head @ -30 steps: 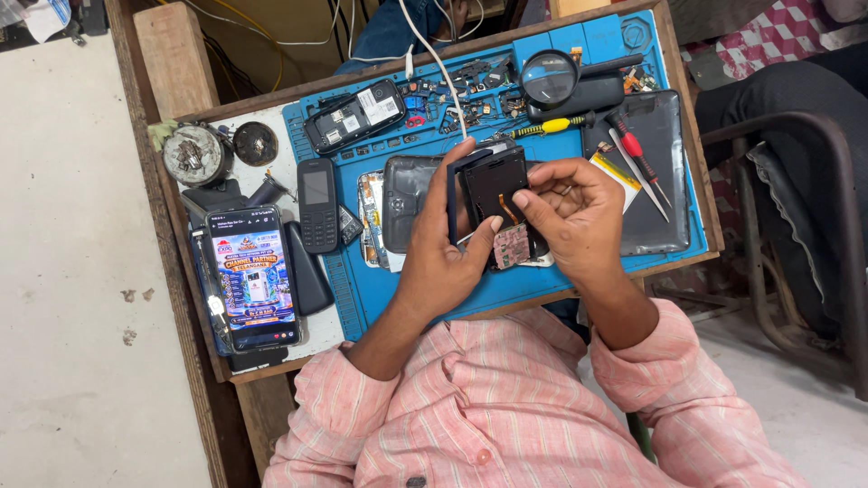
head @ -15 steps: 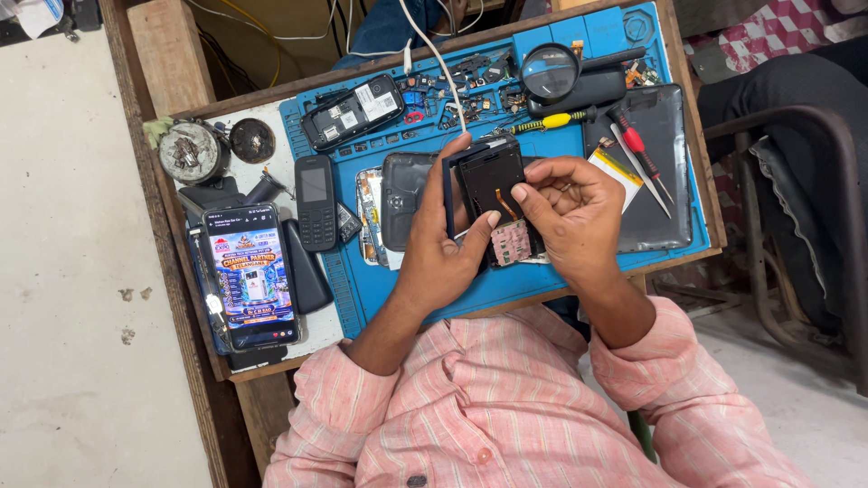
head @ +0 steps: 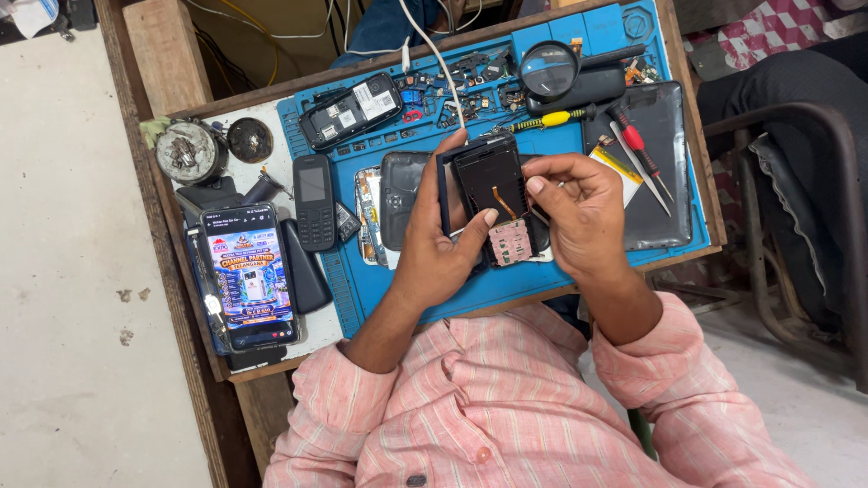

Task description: The person disassembles a mobile phone, removes the battery, and uses a screwdriver to unscrew internal components. They then use tweezers to adjust small parts inside the device.

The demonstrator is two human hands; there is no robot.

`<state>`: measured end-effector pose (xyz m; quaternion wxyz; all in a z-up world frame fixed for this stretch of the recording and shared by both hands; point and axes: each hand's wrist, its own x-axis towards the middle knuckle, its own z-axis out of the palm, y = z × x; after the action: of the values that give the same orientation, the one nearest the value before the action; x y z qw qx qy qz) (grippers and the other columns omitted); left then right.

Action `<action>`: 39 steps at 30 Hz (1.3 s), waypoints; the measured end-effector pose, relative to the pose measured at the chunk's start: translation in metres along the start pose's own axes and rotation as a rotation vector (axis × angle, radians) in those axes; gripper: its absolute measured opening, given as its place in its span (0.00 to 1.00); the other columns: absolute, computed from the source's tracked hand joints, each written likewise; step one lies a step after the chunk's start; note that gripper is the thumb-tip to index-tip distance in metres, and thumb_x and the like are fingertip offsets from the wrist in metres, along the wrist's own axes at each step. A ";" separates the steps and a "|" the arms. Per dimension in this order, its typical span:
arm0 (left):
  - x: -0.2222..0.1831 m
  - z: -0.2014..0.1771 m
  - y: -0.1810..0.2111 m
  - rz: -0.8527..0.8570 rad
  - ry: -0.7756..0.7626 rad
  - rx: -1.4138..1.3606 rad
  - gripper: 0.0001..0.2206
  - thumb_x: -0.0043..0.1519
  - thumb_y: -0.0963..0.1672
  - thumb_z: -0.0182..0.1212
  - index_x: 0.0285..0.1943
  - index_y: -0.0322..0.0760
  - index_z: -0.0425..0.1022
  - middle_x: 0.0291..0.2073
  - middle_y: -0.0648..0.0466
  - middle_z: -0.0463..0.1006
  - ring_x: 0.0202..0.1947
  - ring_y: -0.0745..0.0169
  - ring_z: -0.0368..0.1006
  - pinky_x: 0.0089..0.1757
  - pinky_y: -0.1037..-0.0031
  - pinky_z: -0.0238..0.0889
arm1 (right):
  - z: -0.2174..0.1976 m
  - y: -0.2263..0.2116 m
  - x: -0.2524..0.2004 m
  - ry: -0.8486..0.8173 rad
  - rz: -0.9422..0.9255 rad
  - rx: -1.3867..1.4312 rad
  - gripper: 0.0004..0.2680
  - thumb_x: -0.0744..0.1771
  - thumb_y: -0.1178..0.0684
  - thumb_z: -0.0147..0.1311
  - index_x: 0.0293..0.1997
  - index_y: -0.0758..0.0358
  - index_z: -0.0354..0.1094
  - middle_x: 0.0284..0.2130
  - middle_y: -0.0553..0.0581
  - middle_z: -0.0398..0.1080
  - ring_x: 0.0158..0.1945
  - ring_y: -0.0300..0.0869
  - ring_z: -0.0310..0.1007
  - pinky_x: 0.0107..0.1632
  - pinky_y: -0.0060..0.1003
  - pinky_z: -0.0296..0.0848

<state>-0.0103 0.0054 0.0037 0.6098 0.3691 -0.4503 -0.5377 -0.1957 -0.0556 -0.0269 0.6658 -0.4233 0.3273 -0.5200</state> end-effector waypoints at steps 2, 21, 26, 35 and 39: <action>0.000 -0.001 -0.001 0.004 -0.002 0.016 0.36 0.65 0.31 0.56 0.82 0.35 0.46 0.67 0.43 0.69 0.68 0.60 0.68 0.65 0.68 0.65 | -0.001 -0.001 0.001 -0.016 0.019 0.038 0.05 0.69 0.67 0.58 0.48 0.75 0.72 0.43 0.62 0.77 0.41 0.38 0.77 0.48 0.31 0.78; 0.004 -0.023 -0.007 -0.171 -0.129 -0.279 0.38 0.64 0.36 0.63 0.82 0.34 0.46 0.64 0.49 0.69 0.67 0.62 0.67 0.67 0.67 0.60 | 0.005 -0.004 -0.009 -0.096 0.065 0.136 0.11 0.66 0.68 0.62 0.52 0.74 0.71 0.44 0.61 0.75 0.45 0.38 0.76 0.53 0.31 0.77; 0.005 -0.019 -0.004 -0.141 -0.118 -0.175 0.37 0.64 0.35 0.63 0.82 0.33 0.47 0.64 0.49 0.69 0.67 0.62 0.67 0.67 0.67 0.60 | 0.005 -0.007 -0.008 -0.098 0.084 0.114 0.10 0.66 0.67 0.61 0.52 0.74 0.71 0.43 0.60 0.75 0.44 0.38 0.76 0.51 0.31 0.77; 0.000 -0.004 0.012 -0.043 -0.065 0.135 0.35 0.63 0.32 0.61 0.81 0.32 0.51 0.65 0.46 0.70 0.66 0.62 0.68 0.65 0.70 0.63 | 0.001 -0.012 -0.004 -0.071 -0.057 -0.210 0.07 0.67 0.70 0.55 0.49 0.75 0.70 0.42 0.60 0.76 0.45 0.36 0.76 0.51 0.30 0.78; 0.000 -0.001 0.016 -0.031 -0.059 0.153 0.35 0.63 0.32 0.61 0.80 0.32 0.51 0.66 0.46 0.69 0.66 0.63 0.68 0.64 0.70 0.65 | 0.002 -0.011 -0.004 -0.077 -0.076 -0.247 0.07 0.67 0.70 0.53 0.49 0.74 0.69 0.42 0.60 0.75 0.45 0.36 0.76 0.52 0.30 0.77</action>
<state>-0.0044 0.0077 0.0184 0.5579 0.4055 -0.5021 -0.5217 -0.1992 -0.0528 -0.0165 0.6005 -0.5337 0.3469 -0.4840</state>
